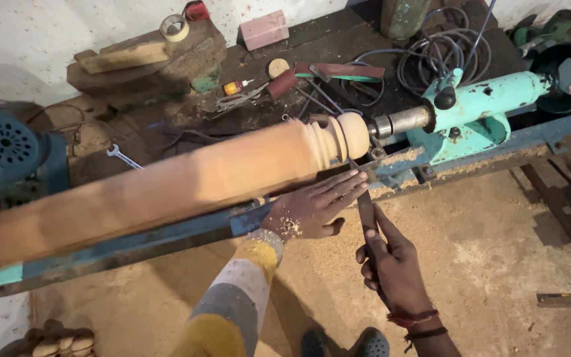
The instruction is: The person shapes a piece of wood on a lathe using a metal tool, then uses a knife to work on a separate small component.
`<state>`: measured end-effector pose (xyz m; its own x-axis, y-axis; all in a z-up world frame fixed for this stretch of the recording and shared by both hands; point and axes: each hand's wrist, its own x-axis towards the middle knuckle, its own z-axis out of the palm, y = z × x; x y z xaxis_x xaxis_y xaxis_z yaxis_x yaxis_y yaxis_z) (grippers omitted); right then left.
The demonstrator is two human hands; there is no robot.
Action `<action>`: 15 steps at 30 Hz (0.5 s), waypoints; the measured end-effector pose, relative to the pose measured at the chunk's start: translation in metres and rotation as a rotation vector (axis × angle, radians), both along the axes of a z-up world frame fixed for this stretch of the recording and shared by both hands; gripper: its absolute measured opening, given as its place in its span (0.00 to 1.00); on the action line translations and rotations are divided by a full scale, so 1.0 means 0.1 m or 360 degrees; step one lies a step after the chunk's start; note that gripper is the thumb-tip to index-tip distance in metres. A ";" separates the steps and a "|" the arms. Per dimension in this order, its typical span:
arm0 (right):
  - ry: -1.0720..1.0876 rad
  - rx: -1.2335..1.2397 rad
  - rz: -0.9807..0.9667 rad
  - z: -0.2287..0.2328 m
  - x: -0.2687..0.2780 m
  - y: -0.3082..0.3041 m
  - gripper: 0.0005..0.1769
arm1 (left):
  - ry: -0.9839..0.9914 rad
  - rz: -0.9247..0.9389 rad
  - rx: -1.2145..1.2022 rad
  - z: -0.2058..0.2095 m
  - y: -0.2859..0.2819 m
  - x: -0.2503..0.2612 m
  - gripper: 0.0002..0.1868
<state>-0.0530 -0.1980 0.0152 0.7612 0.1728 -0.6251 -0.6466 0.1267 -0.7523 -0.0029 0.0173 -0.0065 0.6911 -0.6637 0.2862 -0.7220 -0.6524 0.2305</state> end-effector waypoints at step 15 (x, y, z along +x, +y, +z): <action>0.0000 -0.0139 -0.0040 0.15 0.04 0.13 0.33 | 0.0079 0.0037 -0.0040 0.04 -0.01 -0.02 0.47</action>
<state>-0.0494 -0.1853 0.0302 0.7646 0.0983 -0.6369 -0.6439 0.0767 -0.7612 -0.0047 0.0162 -0.0021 0.7201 -0.6402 0.2675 -0.6939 -0.6626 0.2819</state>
